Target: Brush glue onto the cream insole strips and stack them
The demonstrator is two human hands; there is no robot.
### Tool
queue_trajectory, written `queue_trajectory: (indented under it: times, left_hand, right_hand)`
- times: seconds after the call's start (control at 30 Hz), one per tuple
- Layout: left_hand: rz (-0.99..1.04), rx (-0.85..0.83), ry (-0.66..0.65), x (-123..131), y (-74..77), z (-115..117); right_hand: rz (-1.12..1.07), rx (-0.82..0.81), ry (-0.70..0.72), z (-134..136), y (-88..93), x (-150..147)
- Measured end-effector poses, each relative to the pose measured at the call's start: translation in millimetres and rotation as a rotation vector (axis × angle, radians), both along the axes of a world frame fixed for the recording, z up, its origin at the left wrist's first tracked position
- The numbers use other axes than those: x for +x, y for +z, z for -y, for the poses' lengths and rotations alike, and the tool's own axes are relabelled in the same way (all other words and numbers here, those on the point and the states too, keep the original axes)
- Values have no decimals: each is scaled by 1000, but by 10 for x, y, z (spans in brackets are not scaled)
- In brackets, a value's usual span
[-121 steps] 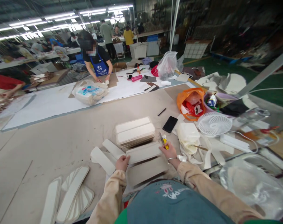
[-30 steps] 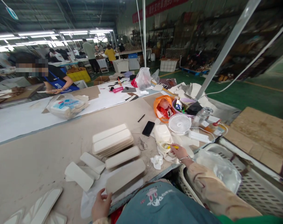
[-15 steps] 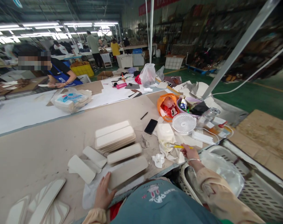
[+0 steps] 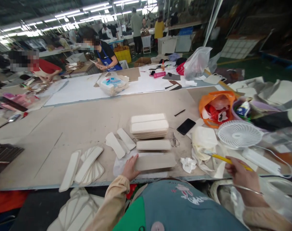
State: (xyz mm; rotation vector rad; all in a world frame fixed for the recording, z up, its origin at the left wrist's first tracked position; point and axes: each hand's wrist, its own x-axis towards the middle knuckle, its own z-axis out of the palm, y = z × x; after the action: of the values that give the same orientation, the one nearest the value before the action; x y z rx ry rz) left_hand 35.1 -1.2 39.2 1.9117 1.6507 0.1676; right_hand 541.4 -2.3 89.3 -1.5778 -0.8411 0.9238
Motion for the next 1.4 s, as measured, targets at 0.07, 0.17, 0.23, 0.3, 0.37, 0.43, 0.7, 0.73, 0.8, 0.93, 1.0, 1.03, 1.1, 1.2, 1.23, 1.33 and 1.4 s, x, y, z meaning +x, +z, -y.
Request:
queue_trajectory:
  times: [0.07, 0.17, 0.23, 0.3, 0.37, 0.43, 0.7, 0.73, 0.8, 0.93, 1.0, 1.03, 1.1, 1.2, 1.23, 1.33, 1.4]
  left_hand:
    - [34, 13, -3, -10, 9, 4]
    - [83, 40, 0, -14, 10, 10]
    - [106, 61, -1, -16, -4, 17]
    - [125, 82, -1, -22, -31, 27]
    - [144, 95, 8, -31, -66, 41]
    - [163, 105, 20, -45, -102, 53]
    - [224, 123, -17, -99, -147, 31]
    - [221, 108, -16, -100, -143, 23]
    - [215, 85, -12, -98, -134, 12]
    - [215, 66, -12, -89, -113, 4]
    - [210, 53, -12, -84, -97, 3]
    - [206, 48, -9, -82, -88, 3]
    - [193, 43, -3, -81, -75, 4]
    - [171, 45, -2, -84, -75, 7]
    - [165, 48, -3, -86, -81, 9]
    - [164, 68, -4, -88, -103, 14]
    - [173, 80, -4, -86, -112, 15]
  right_hand:
    - [-174, 7, 21, -46, 118, -323]
    - [-299, -26, 202, -130, 210, -890]
    - [-295, -105, 376, -183, 202, -1256]
    - [-279, -153, 546, -236, 152, -1582]
    - [-254, -180, 672, -290, 78, -1864]
    - [-234, -196, 762, -342, 3, -2107]
    - [-153, -256, 929, -455, -163, -2706]
    - [-146, -254, 933, -458, -174, -2743]
    - [-131, -244, 947, -458, -197, -2792]
    - [-89, -231, 960, -454, -226, -2798]
    - [-66, -231, 942, -456, -223, -2755]
    - [-53, -231, 929, -457, -217, -2722]
    - [-25, -228, 900, -458, -199, -2631]
    - [32, -227, 835, -449, -164, -2433]
    - [51, -231, 808, -442, -151, -2352]
    - [107, -249, 724, -409, -107, -2079]
    - [137, -257, 675, -379, -83, -1888]
